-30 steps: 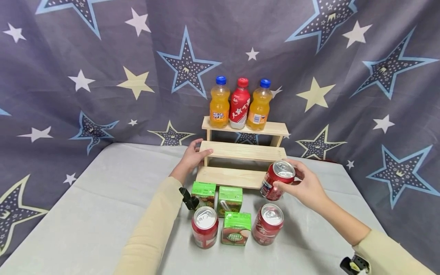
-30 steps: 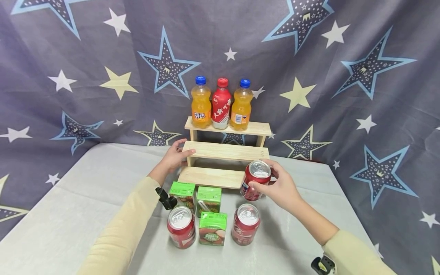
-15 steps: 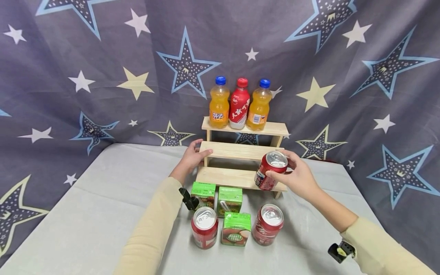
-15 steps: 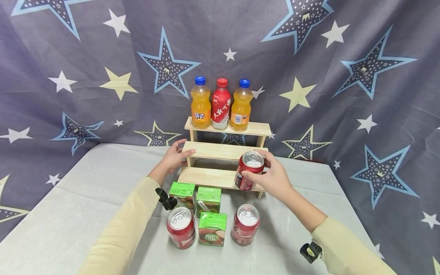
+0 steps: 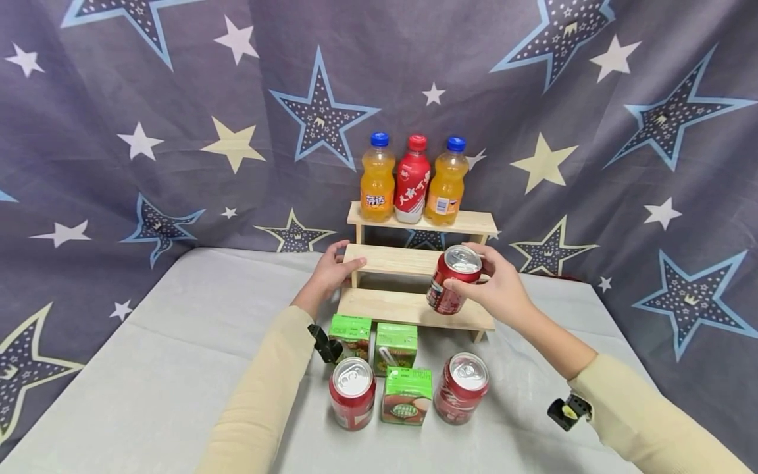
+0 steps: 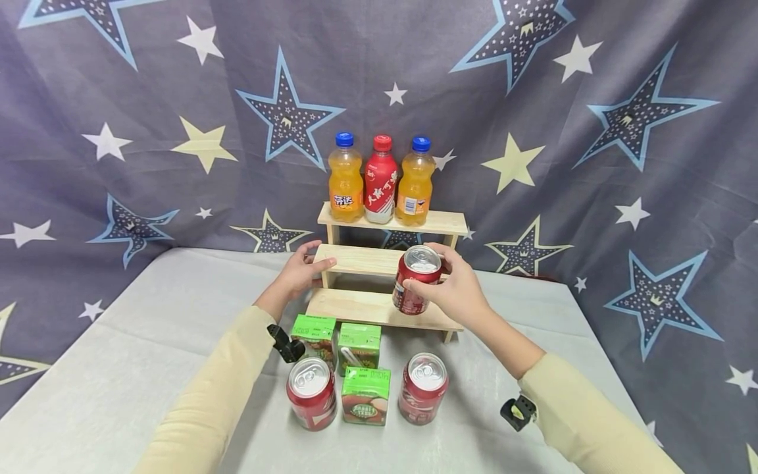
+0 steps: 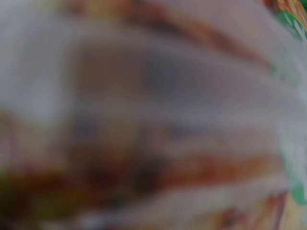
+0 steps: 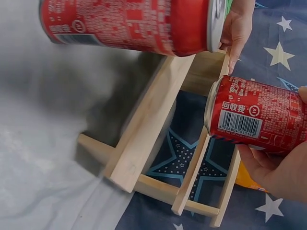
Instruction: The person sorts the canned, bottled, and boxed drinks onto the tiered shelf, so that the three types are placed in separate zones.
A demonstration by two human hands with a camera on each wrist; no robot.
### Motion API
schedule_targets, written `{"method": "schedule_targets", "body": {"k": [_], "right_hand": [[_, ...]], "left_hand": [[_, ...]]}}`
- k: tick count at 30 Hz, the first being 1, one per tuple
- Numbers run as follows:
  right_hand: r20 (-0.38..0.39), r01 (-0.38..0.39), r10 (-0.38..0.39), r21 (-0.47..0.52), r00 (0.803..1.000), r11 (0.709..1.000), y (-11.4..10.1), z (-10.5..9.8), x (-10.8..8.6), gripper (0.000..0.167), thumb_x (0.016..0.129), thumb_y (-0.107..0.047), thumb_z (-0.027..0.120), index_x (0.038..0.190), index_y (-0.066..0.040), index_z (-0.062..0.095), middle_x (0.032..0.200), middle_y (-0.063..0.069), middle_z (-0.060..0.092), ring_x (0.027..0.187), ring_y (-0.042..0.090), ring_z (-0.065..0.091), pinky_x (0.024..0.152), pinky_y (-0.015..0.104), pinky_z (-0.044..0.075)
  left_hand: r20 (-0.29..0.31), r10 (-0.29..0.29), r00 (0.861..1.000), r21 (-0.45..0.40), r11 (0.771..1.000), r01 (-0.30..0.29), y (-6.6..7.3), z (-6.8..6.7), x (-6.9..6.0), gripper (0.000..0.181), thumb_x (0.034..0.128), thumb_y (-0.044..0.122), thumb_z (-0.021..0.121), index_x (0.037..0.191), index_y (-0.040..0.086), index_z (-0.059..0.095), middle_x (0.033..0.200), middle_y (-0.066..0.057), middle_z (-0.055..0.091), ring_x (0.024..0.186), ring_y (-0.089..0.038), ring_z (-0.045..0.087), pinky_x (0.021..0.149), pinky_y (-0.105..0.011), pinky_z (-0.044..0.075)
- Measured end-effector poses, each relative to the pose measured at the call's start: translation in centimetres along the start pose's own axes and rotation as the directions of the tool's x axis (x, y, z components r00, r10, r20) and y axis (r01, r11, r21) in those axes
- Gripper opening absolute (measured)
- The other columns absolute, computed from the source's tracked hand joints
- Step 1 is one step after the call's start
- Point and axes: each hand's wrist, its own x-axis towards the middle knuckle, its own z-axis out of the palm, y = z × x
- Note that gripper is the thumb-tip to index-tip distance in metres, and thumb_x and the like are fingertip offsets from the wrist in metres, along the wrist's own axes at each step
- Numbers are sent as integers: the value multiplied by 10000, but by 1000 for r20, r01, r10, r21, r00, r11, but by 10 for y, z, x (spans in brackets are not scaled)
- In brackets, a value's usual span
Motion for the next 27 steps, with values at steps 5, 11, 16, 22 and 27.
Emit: {"method": "schedule_targets", "body": {"k": [5, 11, 16, 22, 27], "right_hand": [[8, -11, 11, 8, 1000, 1000, -6, 5, 8, 685, 749, -238, 795, 1327, -93, 458, 1215, 123, 578, 1054, 253, 587, 779, 261, 514], [22, -6, 5, 25, 1000, 1000, -9, 11, 19, 686, 750, -227, 794, 1330, -91, 456, 1220, 122, 577, 1071, 257, 580, 859, 366, 509], [22, -18, 17, 29, 1000, 999, -13, 15, 29, 704, 738, -228, 804, 1327, -73, 451, 1214, 127, 587, 1065, 255, 580, 892, 398, 507], [20, -49, 48, 71, 999, 996, -21, 21, 41, 715, 734, -232, 807, 1326, -77, 437, 1218, 120, 577, 1082, 250, 569, 911, 408, 506], [37, -64, 61, 99, 997, 993, -25, 29, 49, 713, 748, -231, 795, 1336, -89, 418, 1250, 122, 555, 1120, 257, 554, 944, 421, 495]], "left_hand": [[5, 0, 1000, -1, 1000, 0, 2, 0, -2, 733, 865, 181, 672, 1463, 197, 248, 1356, -204, 436, 1193, -418, 514, 936, -516, 478], [4, -7, 1000, 2, 1000, 7, 0, 1, -1, 726, 863, 184, 675, 1457, 203, 258, 1354, -198, 441, 1193, -414, 515, 931, -516, 480], [-4, -3, 1000, -5, 1000, 3, -2, 1, 1, 730, 858, 189, 682, 1455, 214, 261, 1350, -189, 442, 1186, -408, 522, 921, -512, 486], [-7, 0, 1000, -1, 1000, 0, 0, 0, 0, 726, 863, 192, 676, 1456, 217, 258, 1351, -190, 442, 1183, -401, 525, 918, -501, 492], [-4, -3, 1000, -7, 1000, 3, 0, 0, 0, 727, 863, 185, 676, 1457, 215, 256, 1360, -194, 435, 1194, -411, 514, 930, -509, 483]]}}
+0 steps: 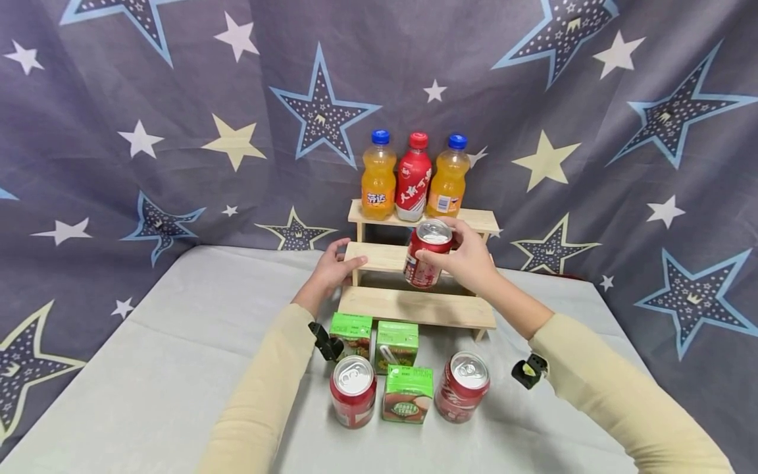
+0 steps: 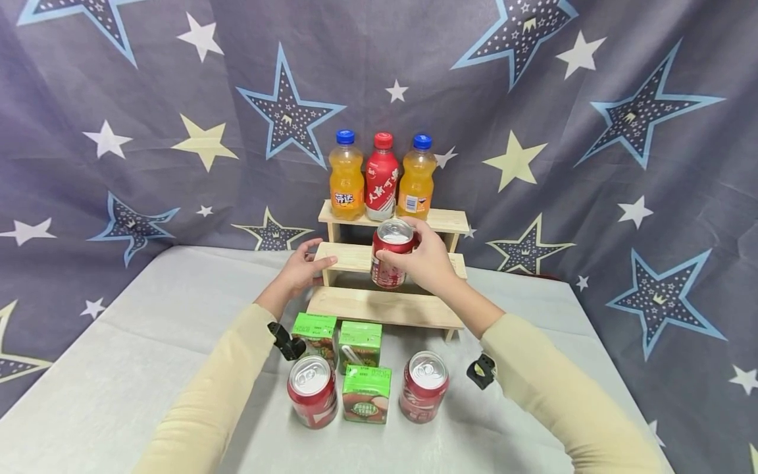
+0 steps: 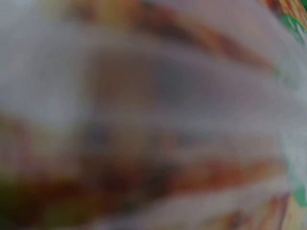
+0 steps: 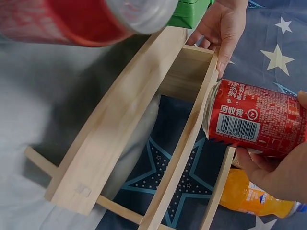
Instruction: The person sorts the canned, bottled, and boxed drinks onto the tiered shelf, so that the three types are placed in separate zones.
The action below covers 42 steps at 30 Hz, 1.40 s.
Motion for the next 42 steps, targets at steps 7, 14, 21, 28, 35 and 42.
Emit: {"method": "schedule_targets", "body": {"k": [7, 14, 21, 28, 35, 42], "right_hand": [[14, -2, 2, 18, 1000, 1000, -1, 13, 12, 709, 756, -247, 789, 1341, -103, 415, 1271, 108, 540, 1144, 253, 542, 970, 422, 481], [14, -9, 8, 28, 1000, 1000, -5, 22, 20, 729, 758, -262, 786, 1362, -119, 403, 1280, 94, 534, 1148, 241, 534, 965, 417, 484], [-7, 5, -5, 2, 1000, 1000, -9, 30, 28, 704, 756, -279, 787, 1340, -113, 431, 1277, 86, 533, 1143, 231, 536, 972, 406, 482], [-27, 30, -30, 9, 999, 1000, -9, 39, 38, 696, 752, -260, 791, 1330, -103, 437, 1268, 90, 541, 1138, 231, 545, 977, 395, 480], [-32, 20, -20, 13, 999, 1000, -10, 45, 45, 692, 755, -261, 789, 1330, -104, 438, 1276, 97, 535, 1146, 237, 536, 984, 399, 473], [-35, 10, -9, 29, 999, 1000, -9, 51, 50, 692, 754, -275, 790, 1329, -107, 445, 1275, 85, 535, 1138, 228, 535, 985, 397, 473]], "left_hand": [[0, 0, 1000, 3, 1000, 0, 0, 0, 1, 722, 869, 183, 668, 1456, 215, 250, 1366, -198, 425, 1201, -411, 508, 942, -515, 474], [2, -2, 1000, 5, 1000, 2, 1, 0, 0, 725, 868, 184, 669, 1457, 215, 247, 1359, -194, 426, 1181, -404, 524, 926, -506, 486], [7, -1, 1000, 0, 1000, 1, 0, 0, 1, 732, 862, 192, 678, 1456, 210, 251, 1363, -200, 427, 1190, -415, 515, 935, -509, 481], [4, -3, 1000, 2, 1000, 3, -1, 0, 3, 741, 856, 193, 683, 1456, 217, 249, 1364, -198, 428, 1191, -416, 517, 931, -508, 484], [7, -5, 1000, -3, 1000, 5, 1, 0, 1, 735, 861, 174, 674, 1458, 207, 246, 1357, -203, 429, 1191, -418, 515, 928, -507, 486], [9, -11, 1000, -7, 1000, 11, 2, 0, 1, 727, 870, 160, 661, 1460, 202, 239, 1353, -203, 435, 1189, -422, 517, 918, -493, 496]]}}
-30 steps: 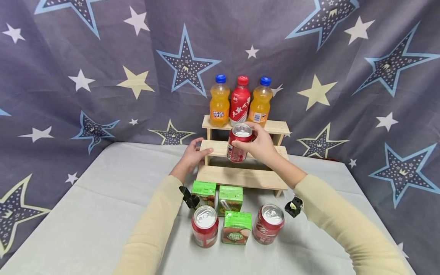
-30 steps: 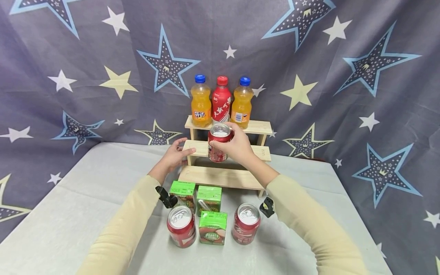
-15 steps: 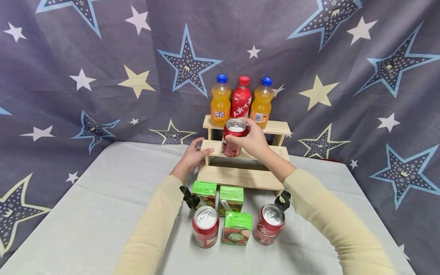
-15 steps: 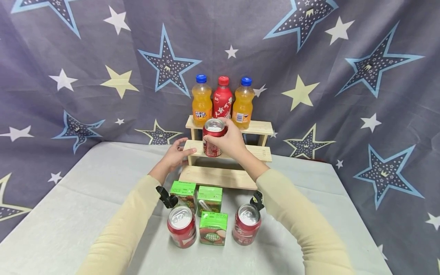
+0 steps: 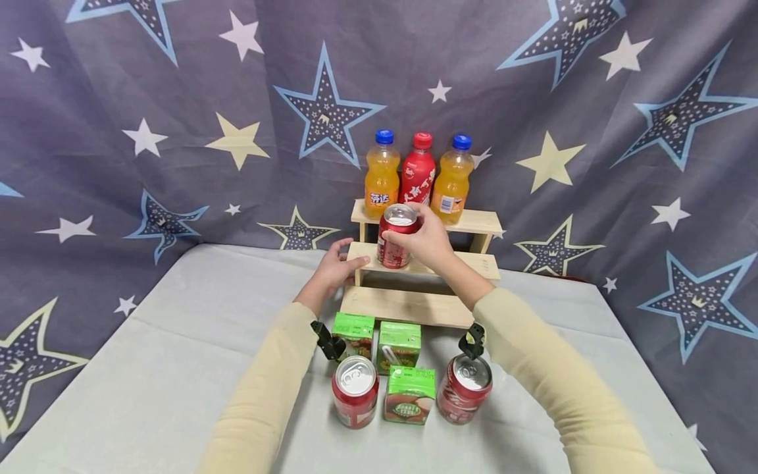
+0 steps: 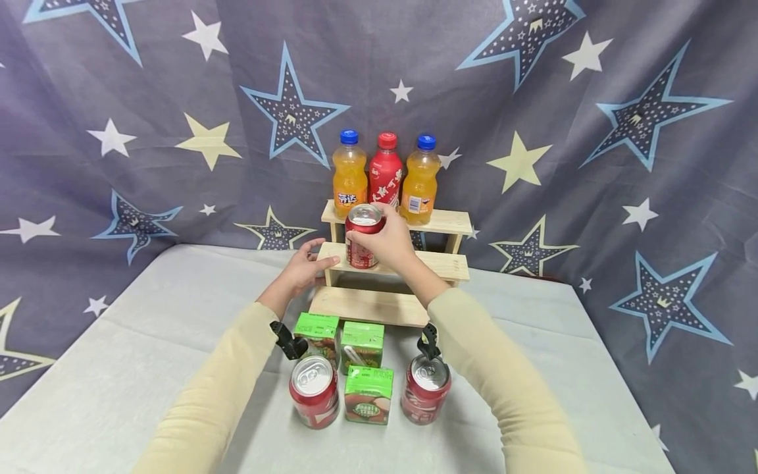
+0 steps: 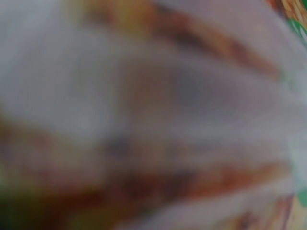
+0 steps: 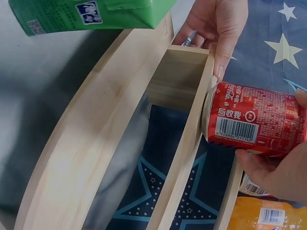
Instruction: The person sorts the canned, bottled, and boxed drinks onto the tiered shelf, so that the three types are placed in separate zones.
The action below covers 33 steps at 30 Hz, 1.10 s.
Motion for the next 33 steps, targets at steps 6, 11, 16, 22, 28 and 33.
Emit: {"method": "schedule_targets", "body": {"k": [6, 11, 16, 22, 28, 33], "right_hand": [[-9, -6, 6, 20, 1000, 1000, 2, 5, 6, 713, 748, -291, 794, 1340, -106, 442, 1282, 79, 535, 1140, 225, 538, 994, 394, 465], [-5, -31, 31, 23, 1000, 999, 0, 9, 7, 732, 756, -292, 787, 1362, -115, 418, 1315, 71, 520, 1176, 227, 522, 1020, 403, 445], [-11, -31, 31, 9, 999, 999, -3, 12, 10, 753, 751, -300, 791, 1372, -111, 410, 1328, 76, 511, 1190, 225, 515, 1025, 397, 441], [-24, -39, 40, 13, 999, 999, -3, 16, 14, 754, 746, -302, 795, 1371, -120, 414, 1330, 73, 509, 1192, 220, 513, 1021, 402, 444], [-12, -45, 45, 27, 999, 999, -2, 17, 15, 772, 748, -309, 792, 1384, -124, 395, 1348, 78, 491, 1206, 224, 503, 1024, 401, 442], [11, -49, 49, 42, 999, 998, -1, 15, 15, 781, 758, -319, 782, 1395, -131, 370, 1363, 80, 468, 1216, 227, 493, 1030, 406, 435]], "left_hand": [[-2, -5, 1000, 5, 1000, 5, -2, 0, 2, 724, 872, 166, 662, 1459, 207, 240, 1353, -202, 432, 1191, -420, 515, 919, -496, 496], [-1, -3, 1000, 5, 1000, 3, -1, 1, 0, 718, 875, 154, 653, 1459, 205, 238, 1346, -205, 427, 1190, -423, 513, 914, -492, 499], [7, 5, 1000, 7, 1000, -5, 0, 0, 0, 714, 879, 141, 640, 1461, 194, 229, 1347, -213, 425, 1194, -421, 509, 928, -500, 488], [10, 15, 1000, 4, 1000, -15, 0, 0, -1, 710, 879, 131, 637, 1459, 184, 230, 1351, -218, 427, 1190, -421, 513, 930, -498, 485], [11, 20, 1000, 8, 1000, -20, 0, 1, -1, 710, 878, 139, 641, 1456, 186, 232, 1353, -214, 430, 1191, -420, 514, 922, -495, 491], [17, 14, 1000, 3, 1000, -14, -1, 0, -1, 712, 880, 142, 640, 1460, 190, 230, 1353, -208, 429, 1195, -421, 511, 920, -496, 493]]}}
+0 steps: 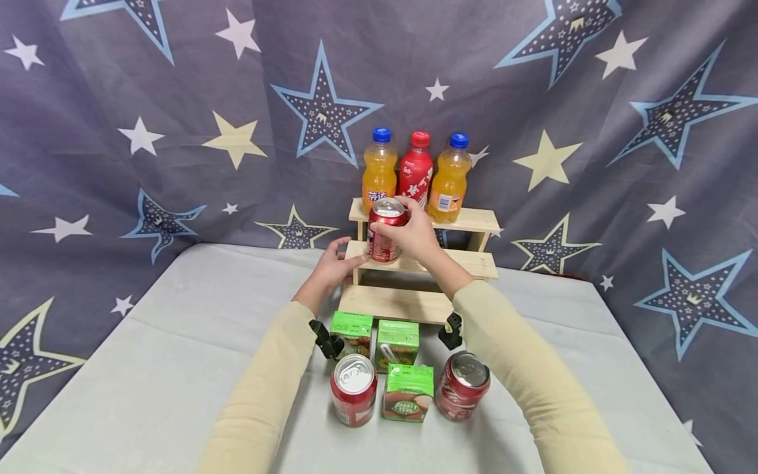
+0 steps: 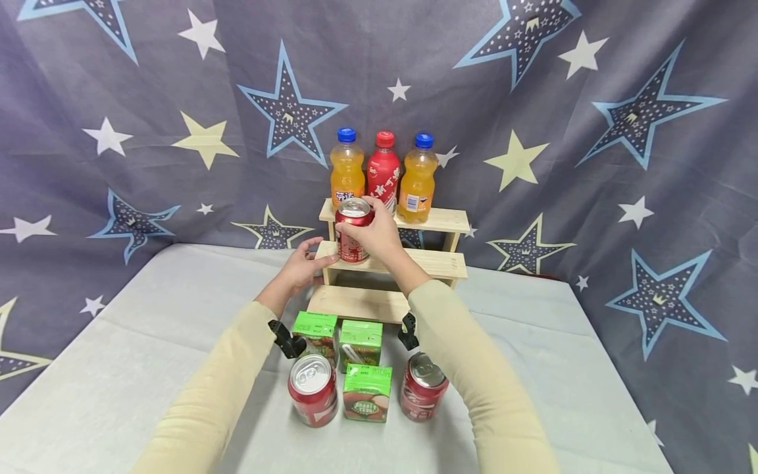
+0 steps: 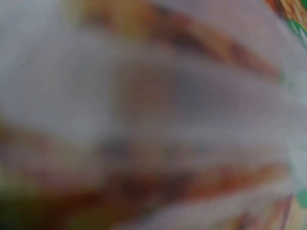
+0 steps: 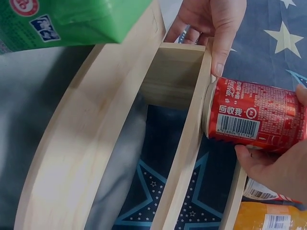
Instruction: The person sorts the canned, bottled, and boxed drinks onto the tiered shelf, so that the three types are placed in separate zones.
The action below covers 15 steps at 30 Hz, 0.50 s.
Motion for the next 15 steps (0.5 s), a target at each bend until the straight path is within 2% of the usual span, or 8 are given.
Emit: {"method": "schedule_targets", "body": {"k": [8, 15], "right_hand": [[27, 8, -9, 26, 1000, 1000, -1, -1, 0, 798, 773, -310, 770, 1411, -110, 334, 1376, 102, 445, 1224, 238, 486, 1038, 410, 426], [36, -9, 9, -1, 999, 1000, -1, -5, -5, 820, 780, -322, 762, 1434, -127, 306, 1381, 121, 450, 1225, 244, 473, 1039, 408, 423]], "left_hand": [[0, 5, 1000, -14, 1000, -5, 1, 0, 0, 719, 881, 142, 639, 1463, 188, 220, 1350, -214, 419, 1192, -436, 505, 922, -504, 491], [2, -7, 1000, -10, 1000, 7, 1, 0, 0, 706, 890, 147, 629, 1463, 192, 220, 1365, -205, 418, 1196, -411, 510, 940, -508, 477]]}}
